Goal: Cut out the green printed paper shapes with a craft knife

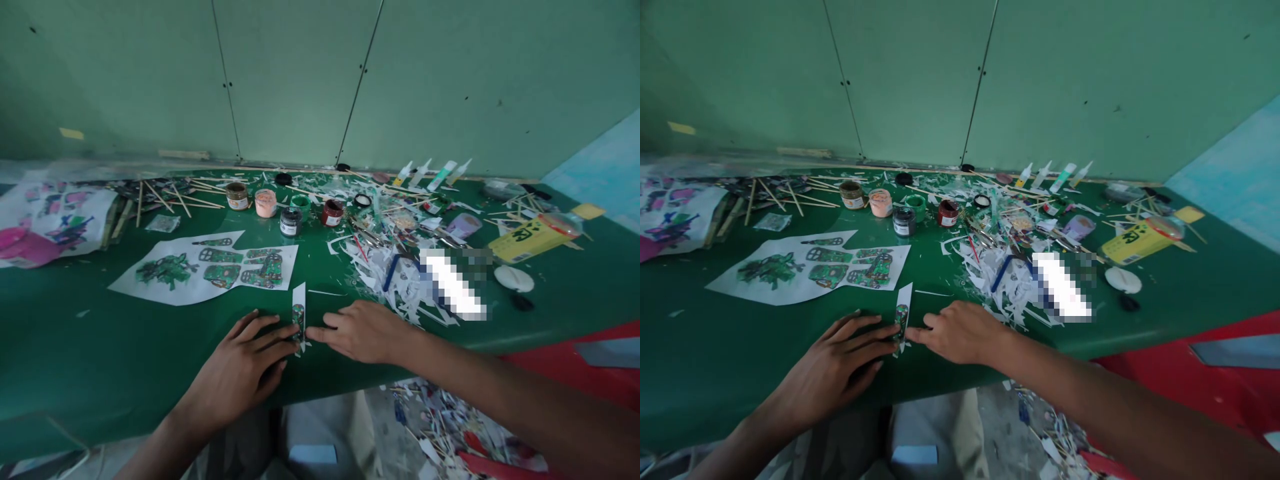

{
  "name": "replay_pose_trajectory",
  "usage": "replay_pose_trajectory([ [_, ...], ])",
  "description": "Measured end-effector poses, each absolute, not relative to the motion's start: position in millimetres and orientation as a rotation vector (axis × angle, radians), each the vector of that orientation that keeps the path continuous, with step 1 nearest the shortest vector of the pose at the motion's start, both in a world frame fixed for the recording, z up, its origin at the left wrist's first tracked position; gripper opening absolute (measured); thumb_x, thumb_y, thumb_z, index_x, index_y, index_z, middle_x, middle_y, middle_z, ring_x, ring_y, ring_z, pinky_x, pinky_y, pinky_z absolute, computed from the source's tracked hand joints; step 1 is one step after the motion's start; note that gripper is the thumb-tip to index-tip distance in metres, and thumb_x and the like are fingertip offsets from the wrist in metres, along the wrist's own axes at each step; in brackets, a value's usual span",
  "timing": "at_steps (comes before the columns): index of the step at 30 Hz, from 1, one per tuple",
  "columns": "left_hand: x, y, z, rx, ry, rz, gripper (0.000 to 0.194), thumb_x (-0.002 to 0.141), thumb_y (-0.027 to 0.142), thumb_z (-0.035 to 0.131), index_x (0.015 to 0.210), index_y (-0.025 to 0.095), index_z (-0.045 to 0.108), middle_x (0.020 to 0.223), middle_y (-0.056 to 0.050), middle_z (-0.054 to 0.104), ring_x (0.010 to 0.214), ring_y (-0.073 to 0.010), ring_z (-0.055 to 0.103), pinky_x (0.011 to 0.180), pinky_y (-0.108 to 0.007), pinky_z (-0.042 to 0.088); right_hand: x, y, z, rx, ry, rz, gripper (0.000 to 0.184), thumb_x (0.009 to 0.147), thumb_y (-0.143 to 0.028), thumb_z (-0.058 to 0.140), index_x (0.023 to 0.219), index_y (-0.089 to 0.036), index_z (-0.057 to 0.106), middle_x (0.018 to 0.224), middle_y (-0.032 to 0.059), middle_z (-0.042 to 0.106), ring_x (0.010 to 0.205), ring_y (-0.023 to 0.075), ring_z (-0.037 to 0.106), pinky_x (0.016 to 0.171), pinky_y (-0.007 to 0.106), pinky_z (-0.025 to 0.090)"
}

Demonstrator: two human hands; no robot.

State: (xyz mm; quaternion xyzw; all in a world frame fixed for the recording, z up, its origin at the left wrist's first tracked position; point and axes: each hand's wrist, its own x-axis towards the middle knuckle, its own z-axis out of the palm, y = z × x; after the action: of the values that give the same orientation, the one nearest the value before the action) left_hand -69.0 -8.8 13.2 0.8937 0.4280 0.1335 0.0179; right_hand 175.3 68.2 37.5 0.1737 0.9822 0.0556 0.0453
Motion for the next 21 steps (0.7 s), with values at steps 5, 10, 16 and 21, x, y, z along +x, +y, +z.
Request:
replay_pose_trajectory([
  [5,-66,-10,13,2.809,1.326,0.449,0.034,0.089,0.021,0.05,0.118,0.034,0.061,0.129,0.007,0.062,0.121,-0.0219,0.052,0.104,-0.048,0.042,193,69,41,0.612,2.971,0.182,0.039,0.091,-0.017,0.046,0.127,-0.028,0.057,0.072,-0.0011,0.062,0.048,0.0089,0.042,0.047,0.032,0.015],
  [10,-64,-13,10,2.815,1.455,0.517,0.04,0.089,0.014,0.046,0.122,0.031,0.059,0.128,0.001,0.063,0.114,-0.0229,0.056,0.096,-0.044,0.045,191,44,39,0.994,3.092,-0.011,0.035,0.095,-0.027,0.04,0.122,-0.029,0.062,0.077,0.0003,0.068,0.053,0.0112,0.053,0.048,0.031,0.02],
  [16,-63,-14,10,2.797,1.527,0.523,0.04,0.088,0.011,0.042,0.123,0.024,0.058,0.125,-0.001,0.065,0.11,-0.0228,0.056,0.09,-0.042,0.045,164,12,21,1.178,3.108,-0.092,0.043,0.089,-0.045,0.051,0.126,-0.025,0.059,0.069,0.0013,0.069,0.053,0.0165,0.059,0.047,0.031,0.02],
  [21,-61,-15,11,2.789,1.551,0.56,0.041,0.086,0.01,0.043,0.121,0.024,0.059,0.121,-0.003,0.065,0.105,-0.0239,0.057,0.086,-0.043,0.046,169,7,19,1.327,3.11,-0.095,0.025,0.093,-0.034,0.046,0.092,-0.02,0.067,0.068,0.0006,0.069,0.055,0.0138,0.06,0.048,0.03,0.025],
])
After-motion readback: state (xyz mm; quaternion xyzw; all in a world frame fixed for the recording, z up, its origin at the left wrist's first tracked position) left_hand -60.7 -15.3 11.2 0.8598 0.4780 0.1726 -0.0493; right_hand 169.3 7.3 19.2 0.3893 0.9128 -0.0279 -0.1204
